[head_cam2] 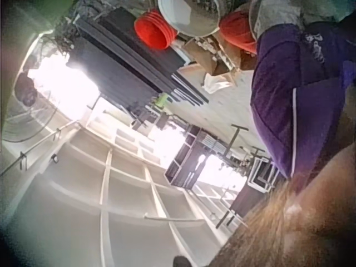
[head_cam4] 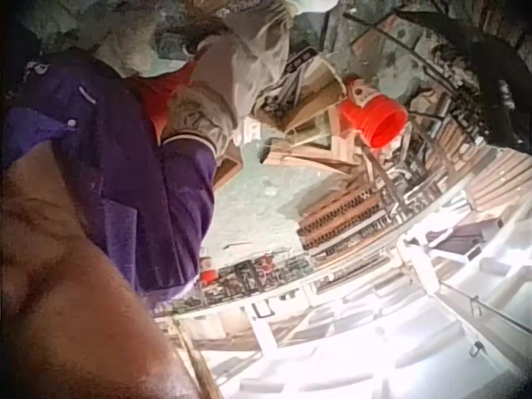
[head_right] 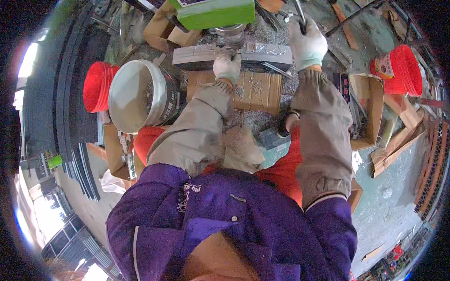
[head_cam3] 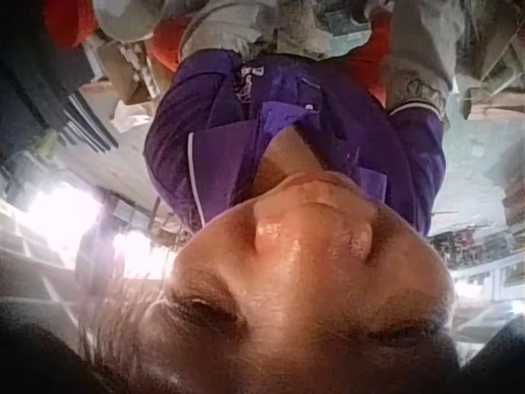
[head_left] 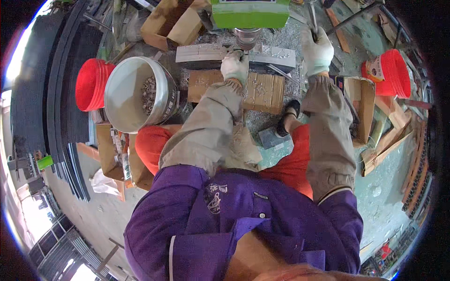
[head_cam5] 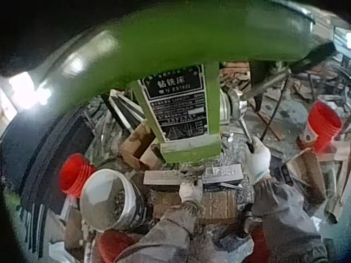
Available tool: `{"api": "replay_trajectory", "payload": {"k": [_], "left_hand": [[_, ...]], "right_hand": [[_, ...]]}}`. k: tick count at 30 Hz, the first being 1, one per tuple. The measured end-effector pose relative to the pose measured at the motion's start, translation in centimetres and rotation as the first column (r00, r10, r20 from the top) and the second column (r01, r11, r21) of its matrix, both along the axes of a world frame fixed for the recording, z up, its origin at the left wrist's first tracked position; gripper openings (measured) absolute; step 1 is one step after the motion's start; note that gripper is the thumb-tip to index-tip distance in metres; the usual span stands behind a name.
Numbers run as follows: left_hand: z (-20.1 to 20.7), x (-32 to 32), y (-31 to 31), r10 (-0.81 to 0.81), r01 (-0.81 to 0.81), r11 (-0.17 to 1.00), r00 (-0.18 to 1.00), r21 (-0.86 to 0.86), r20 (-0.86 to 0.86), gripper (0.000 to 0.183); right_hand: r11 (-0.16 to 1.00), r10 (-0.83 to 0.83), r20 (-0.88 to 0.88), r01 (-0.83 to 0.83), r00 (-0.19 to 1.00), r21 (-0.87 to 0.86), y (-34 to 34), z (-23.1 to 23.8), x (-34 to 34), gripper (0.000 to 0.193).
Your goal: Operating a manual punching press to process small metal components.
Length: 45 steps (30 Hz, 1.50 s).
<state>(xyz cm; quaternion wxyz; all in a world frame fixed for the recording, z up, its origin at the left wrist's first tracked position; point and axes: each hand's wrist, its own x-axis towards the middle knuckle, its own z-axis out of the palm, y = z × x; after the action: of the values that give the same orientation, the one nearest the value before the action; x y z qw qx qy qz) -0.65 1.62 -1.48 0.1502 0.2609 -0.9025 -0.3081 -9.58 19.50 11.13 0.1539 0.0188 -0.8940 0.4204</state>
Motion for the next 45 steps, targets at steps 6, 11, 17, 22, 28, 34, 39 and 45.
{"api": "replay_trajectory", "payload": {"k": [6, 11, 17, 22, 28, 34, 39, 45], "left_hand": [[-0.6, -0.2, 0.0, -0.032, 0.031, 0.998, 0.999, -0.06, -0.021, 0.022], [-0.5, 0.2, -0.6, -0.05, 0.05, 0.999, 0.996, 0.0, -0.072, 0.022], [0.7, 0.4, -0.7, -0.063, 0.065, 0.998, 0.993, -0.013, 0.097, 0.026], [2.9, 4.3, -4.0, -0.014, -0.026, 0.954, 0.991, 0.298, 0.132, 0.039], [10.0, 16.7, -13.1, 0.324, -0.227, 0.849, 0.937, 0.477, -0.131, 0.037], [10.8, 35.5, -24.8, 0.539, -0.493, 0.812, 0.839, 0.311, -0.077, 0.028], [7.9, 44.3, -27.2, 0.698, -0.628, 0.627, 0.716, 0.461, 0.027, 0.027], [8.8, 38.2, -26.6, 0.6, -0.611, 0.792, 0.78, 0.009, 0.18, 0.029]], "right_hand": [[0.994, 0.067, 0.048, -0.062, 0.997, -0.089, -0.1, 1.2, 0.0, 0.04], [0.964, 0.034, 0.239, -0.095, 0.971, 0.246, 1.2, 6.7, 4.9, 0.042], [0.953, 0.151, 0.245, -0.207, 0.958, 0.219, 3.4, 7.0, 5.2, 0.045], [0.945, 0.266, 0.138, -0.286, 0.954, 0.159, 4.1, 5.0, 3.8, 0.045], [0.937, 0.275, 0.184, -0.306, 0.944, 0.169, 5.3, 5.1, 2.6, 0.046], [0.923, 0.384, 0.228, -0.378, 0.895, -0.075, 5.9, 4.5, 1.7, 0.044], [0.909, 0.316, 0.163, -0.348, 0.935, 0.229, 4.7, 4.5, 1.4, 0.052], [0.92, 0.359, 0.155, -0.377, 0.92, 0.107, 7.2, 6.2, 3.2, 0.048]]}}
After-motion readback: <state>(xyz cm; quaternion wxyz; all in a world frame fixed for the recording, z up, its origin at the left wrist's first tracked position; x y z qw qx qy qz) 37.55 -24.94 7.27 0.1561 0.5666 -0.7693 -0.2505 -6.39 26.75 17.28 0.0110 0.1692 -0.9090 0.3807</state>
